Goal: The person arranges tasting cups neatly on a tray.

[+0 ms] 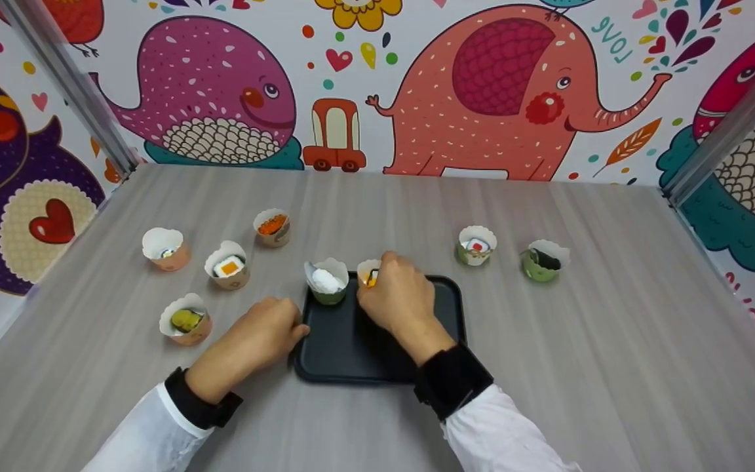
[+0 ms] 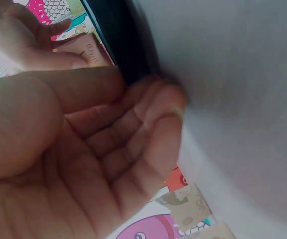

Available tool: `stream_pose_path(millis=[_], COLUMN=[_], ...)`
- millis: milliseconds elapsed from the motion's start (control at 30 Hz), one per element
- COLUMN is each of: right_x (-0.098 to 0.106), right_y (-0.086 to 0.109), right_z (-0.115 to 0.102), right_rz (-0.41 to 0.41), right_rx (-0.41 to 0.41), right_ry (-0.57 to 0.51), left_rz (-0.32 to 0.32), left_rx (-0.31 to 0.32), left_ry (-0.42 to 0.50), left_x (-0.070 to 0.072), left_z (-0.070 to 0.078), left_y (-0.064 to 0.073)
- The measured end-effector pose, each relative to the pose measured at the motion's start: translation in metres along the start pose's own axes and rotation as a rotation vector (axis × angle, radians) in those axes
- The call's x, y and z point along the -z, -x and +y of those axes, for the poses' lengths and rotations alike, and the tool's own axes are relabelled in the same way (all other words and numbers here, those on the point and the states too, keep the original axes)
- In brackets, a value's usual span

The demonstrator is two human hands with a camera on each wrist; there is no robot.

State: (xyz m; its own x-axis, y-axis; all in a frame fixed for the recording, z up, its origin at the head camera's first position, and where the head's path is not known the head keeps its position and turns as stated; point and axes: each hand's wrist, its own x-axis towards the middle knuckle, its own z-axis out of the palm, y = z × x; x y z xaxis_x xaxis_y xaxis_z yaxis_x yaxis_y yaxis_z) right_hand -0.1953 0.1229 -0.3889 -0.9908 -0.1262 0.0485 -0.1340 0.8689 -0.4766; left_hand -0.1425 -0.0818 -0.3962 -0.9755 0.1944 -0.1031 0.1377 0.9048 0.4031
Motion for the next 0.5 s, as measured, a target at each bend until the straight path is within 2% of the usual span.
stream_pose_path(millis=[367,500], right_x=[-0.0092,-0.0079], right_y=[0.0028,0.0048], right_z=[-0.0064,-0.0065], right_rz=[-0.061,-0.079], right_rx=[0.021,0.063], right_ry=[-0.051,-0.087], left_rz=[0.005,0.007], left_rx=[-0.023,-0.024], left_ry=[-0.004,-0.001], left_x=[-0.0014,-0.0013], left_z=[-0.0015,-0.0014], left_y=[-0.001,-0.0007])
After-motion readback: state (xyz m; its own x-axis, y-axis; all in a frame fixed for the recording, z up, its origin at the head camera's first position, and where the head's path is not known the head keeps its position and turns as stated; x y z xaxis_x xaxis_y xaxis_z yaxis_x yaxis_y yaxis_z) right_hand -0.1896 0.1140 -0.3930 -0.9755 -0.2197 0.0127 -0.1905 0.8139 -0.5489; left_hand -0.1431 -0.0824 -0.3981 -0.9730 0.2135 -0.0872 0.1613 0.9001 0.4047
